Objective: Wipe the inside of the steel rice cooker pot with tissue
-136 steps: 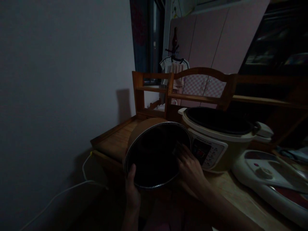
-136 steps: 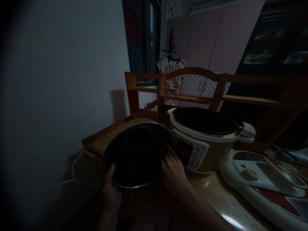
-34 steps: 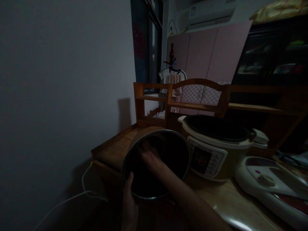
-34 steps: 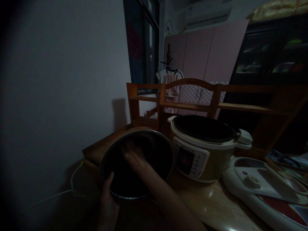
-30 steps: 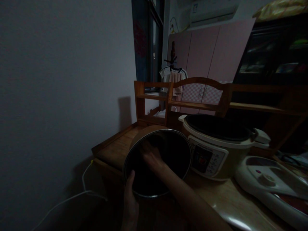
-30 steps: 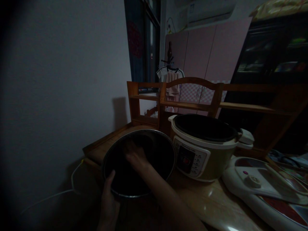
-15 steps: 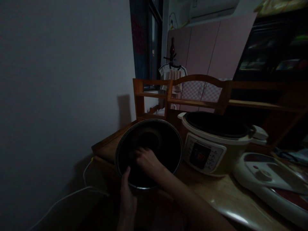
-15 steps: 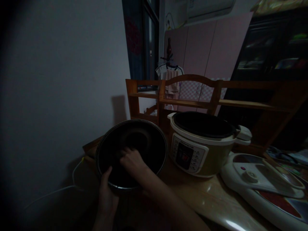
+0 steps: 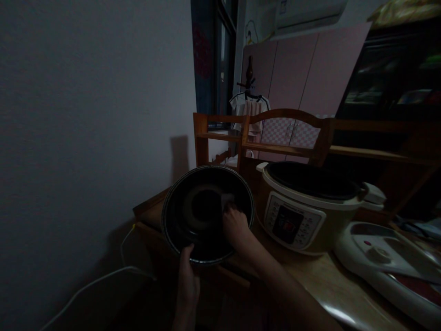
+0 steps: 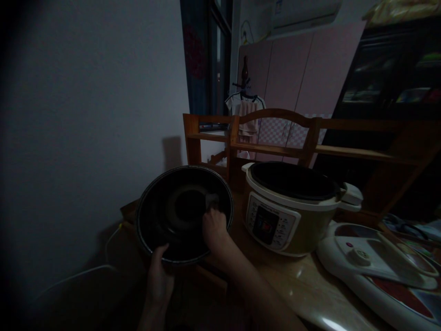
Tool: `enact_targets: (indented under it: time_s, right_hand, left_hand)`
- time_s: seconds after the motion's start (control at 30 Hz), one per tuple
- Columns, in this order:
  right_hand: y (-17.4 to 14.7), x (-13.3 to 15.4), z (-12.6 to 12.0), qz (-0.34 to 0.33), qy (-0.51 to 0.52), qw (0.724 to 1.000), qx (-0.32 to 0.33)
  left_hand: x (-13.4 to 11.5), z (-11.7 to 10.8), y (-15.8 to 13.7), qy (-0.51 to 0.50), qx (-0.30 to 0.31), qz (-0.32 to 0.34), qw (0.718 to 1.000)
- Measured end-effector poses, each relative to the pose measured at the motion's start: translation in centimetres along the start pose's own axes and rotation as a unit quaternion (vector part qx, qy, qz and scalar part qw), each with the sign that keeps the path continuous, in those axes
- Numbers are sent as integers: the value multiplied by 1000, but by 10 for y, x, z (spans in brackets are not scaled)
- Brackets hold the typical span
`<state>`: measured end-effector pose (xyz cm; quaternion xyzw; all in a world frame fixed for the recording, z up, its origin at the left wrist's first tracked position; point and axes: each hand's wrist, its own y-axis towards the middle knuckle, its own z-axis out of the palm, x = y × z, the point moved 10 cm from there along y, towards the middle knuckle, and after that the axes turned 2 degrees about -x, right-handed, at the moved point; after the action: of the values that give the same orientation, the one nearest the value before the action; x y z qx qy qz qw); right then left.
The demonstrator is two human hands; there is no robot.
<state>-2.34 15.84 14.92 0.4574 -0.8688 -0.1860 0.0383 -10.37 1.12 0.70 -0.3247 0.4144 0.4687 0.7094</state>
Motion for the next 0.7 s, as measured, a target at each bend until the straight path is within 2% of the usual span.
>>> enact_targets:
  time_s: [0.1,0.23,0.33,0.43,0.57,0.63,0.7]
  right_hand:
    - [7,-8,0,23,4,1000,-13]
    - [17,-5,-11,10,13,999,-50]
    - [24,7,-29,-32,29,994,-99]
    - [28,28,-43,-101,51,985,-128]
    - [26,56,-32,-189,78,976,-70]
    - [23,64,-24,-212,84,973,-40]
    - [22,65,-22,-216,83,972,-40]
  left_hand:
    - [9,-3,0,-12,-11,-31,999]
    - [11,-6,5,-3,-16,-38,999]
    - [13,-8,7,-1,-17,-42,999]
    - [10,-10,9,3,-12,-16,1000]
    - [12,-14,10,9,-11,-14,1000]
    - [13,-14,9,18,-4,-17,1000]
    - [11,-13,8,24,2,-12,1000]
